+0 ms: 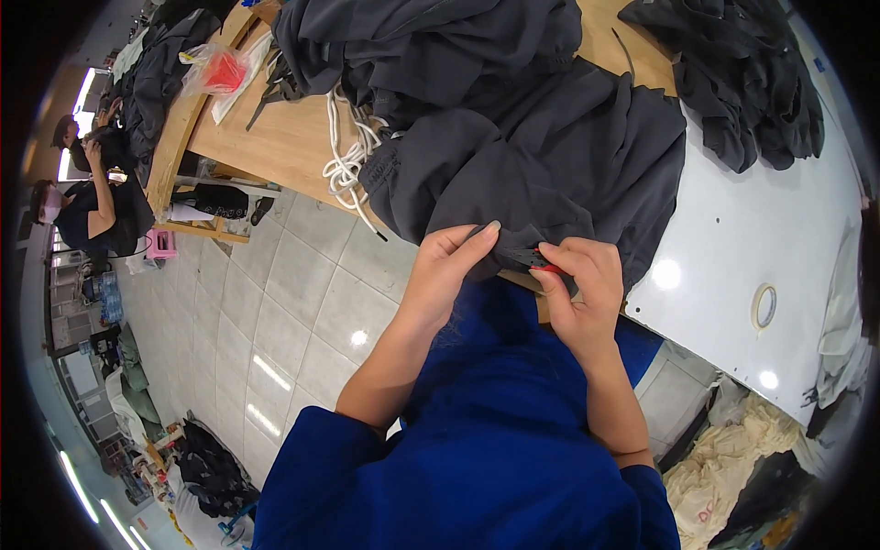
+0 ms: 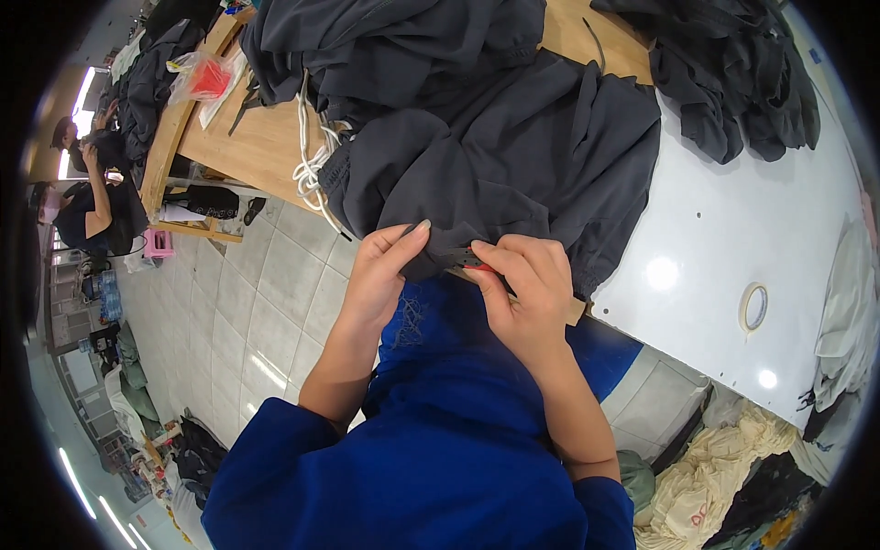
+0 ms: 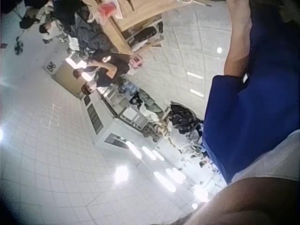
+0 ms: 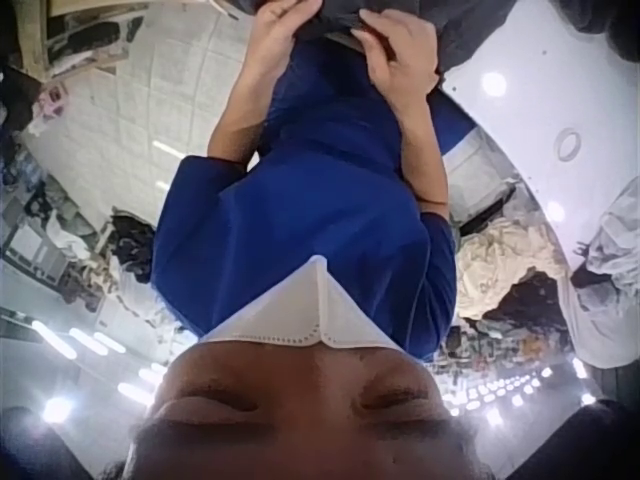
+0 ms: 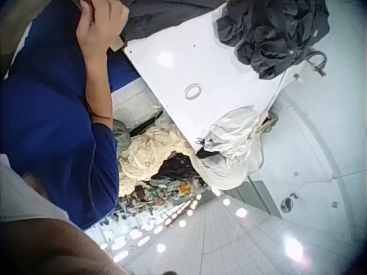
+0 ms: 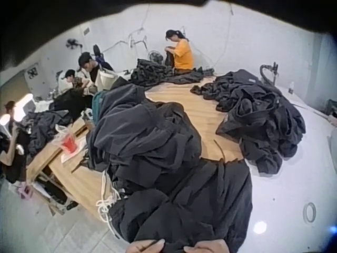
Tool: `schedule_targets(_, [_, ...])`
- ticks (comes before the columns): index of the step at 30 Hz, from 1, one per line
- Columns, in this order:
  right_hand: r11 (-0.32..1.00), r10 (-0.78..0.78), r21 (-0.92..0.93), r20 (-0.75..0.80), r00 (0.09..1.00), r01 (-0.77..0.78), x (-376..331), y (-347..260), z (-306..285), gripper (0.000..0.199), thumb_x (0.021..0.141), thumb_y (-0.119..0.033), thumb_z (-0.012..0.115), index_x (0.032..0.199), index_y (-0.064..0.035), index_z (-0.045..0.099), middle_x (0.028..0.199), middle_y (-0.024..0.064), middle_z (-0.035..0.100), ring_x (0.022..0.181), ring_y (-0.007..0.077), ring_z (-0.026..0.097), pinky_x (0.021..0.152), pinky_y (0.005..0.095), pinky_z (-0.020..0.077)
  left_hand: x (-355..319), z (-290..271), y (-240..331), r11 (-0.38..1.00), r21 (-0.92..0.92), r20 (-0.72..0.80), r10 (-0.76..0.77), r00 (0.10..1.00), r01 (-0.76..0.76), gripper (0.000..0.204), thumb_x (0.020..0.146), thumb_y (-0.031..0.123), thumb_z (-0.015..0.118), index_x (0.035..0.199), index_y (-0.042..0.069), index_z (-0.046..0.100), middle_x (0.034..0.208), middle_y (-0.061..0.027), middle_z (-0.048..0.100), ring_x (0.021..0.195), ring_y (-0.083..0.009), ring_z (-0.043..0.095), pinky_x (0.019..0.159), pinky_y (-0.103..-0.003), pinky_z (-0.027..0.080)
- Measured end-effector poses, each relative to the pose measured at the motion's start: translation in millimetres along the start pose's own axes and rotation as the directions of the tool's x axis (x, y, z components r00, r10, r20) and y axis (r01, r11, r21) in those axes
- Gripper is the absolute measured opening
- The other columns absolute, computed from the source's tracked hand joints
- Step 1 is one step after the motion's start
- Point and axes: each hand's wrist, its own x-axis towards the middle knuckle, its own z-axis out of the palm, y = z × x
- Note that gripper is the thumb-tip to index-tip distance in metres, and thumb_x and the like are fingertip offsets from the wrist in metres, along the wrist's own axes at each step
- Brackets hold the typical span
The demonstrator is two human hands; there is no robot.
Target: Trimming excess threads and inspecting a pair of athletic shorts at a garment manufacturing facility.
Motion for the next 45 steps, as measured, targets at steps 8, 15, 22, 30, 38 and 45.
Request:
schedule_targets(8, [1.0, 0.006, -0.016, -0.015, 1.0, -0.006, -2, 0, 0, 0.02, 0.066, -0.007, 0.075, 0.086, -0.0074, 0.069, 0.079, 0.0046, 0.062, 0.073, 0.02, 0.055, 0.065, 0.029, 0.0431, 1, -1, -4, 1.0, 0.01, -0.009, -0.004, 1.0, 0.004, 0.022, 0.092, 0.016, 0.058, 0.097, -0.003, 0.068, 0.089, -0.0027, 0.068, 0.08, -0.0034, 0.058, 0.074, -0.018, 0.044])
schedule_targets(15, [0.931, 0.247, 0.266, 0.043, 0.968, -0.249, -10, 6, -4, 0.037, 0.073, -0.003, 0.07, 0.108, -0.0018, 0.059, 0.094, 0.012, 0.06, 0.081, 0.0227, 0.054, 0.073, 0.0286, 0.0447, -2, 0, 0, 1.0, 0.001, -0.024, 0.003, 1.0, -0.003, 0.022, 0.091, 0.016, 0.059, 0.098, -0.003, 0.068, 0.09, -0.0022, 0.068, 0.08, -0.0029, 0.057, 0.074, -0.017, 0.043])
schedule_targets(22, [0.98, -0.175, 0.173, 0.505, 0.845, 0.1, -2, -8, -2, 0.059, 0.067, -0.022, 0.078, 0.118, -0.003, 0.057, 0.071, 0.0035, 0.053, 0.068, 0.0208, 0.052, 0.062, 0.0309, 0.0426, 0, -8, -7, 0.999, -0.039, 0.002, -0.002, 1.0, 0.003, 0.024, 0.092, 0.018, 0.058, 0.099, -0.003, 0.068, 0.09, -0.0029, 0.068, 0.081, -0.0038, 0.058, 0.075, -0.018, 0.044])
schedule_targets(30, [0.911, 0.187, 0.293, 0.331, 0.925, -0.289, -12, -14, 2, 0.066, 0.065, -0.008, 0.079, 0.126, -0.0037, 0.055, 0.058, 0.0027, 0.044, 0.055, 0.0171, 0.045, 0.053, 0.0278, 0.0383, -2, -4, -2, 0.999, 0.01, -0.055, 0.036, 0.998, -0.036, 0.025, 0.093, 0.02, 0.057, 0.094, -0.003, 0.068, 0.088, -0.0018, 0.067, 0.081, -0.0038, 0.058, 0.074, -0.019, 0.044])
schedule_targets(38, [0.868, 0.356, 0.233, 0.327, 0.876, -0.44, -8, 0, -3, 0.034, 0.08, -0.003, 0.066, 0.113, -0.0067, 0.063, 0.065, 0.0046, 0.051, 0.06, 0.0172, 0.048, 0.06, 0.0255, 0.0408, -25, -11, -11, 0.464, 0.657, 0.461, 0.376, 0.804, -0.594, 0.022, 0.085, 0.015, 0.062, 0.103, 0.004, 0.065, 0.103, -0.0099, 0.065, 0.095, -0.022, 0.06, 0.083, -0.031, 0.044])
schedule_targets(45, [0.869, 0.379, 0.188, 0.343, 0.859, -0.458, -19, 5, -3, 0.005, 0.079, -0.005, 0.068, 0.081, -0.0043, 0.063, 0.068, 0.0056, 0.06, 0.063, 0.0181, 0.054, 0.061, 0.0268, 0.0423, 9, -91, 5, 0.783, 0.512, -0.472, 0.601, 0.645, -0.354, 0.037, 0.097, 0.031, 0.046, 0.114, 0.0, 0.057, 0.108, -0.0083, 0.061, 0.099, -0.0159, 0.057, 0.092, -0.03, 0.04])
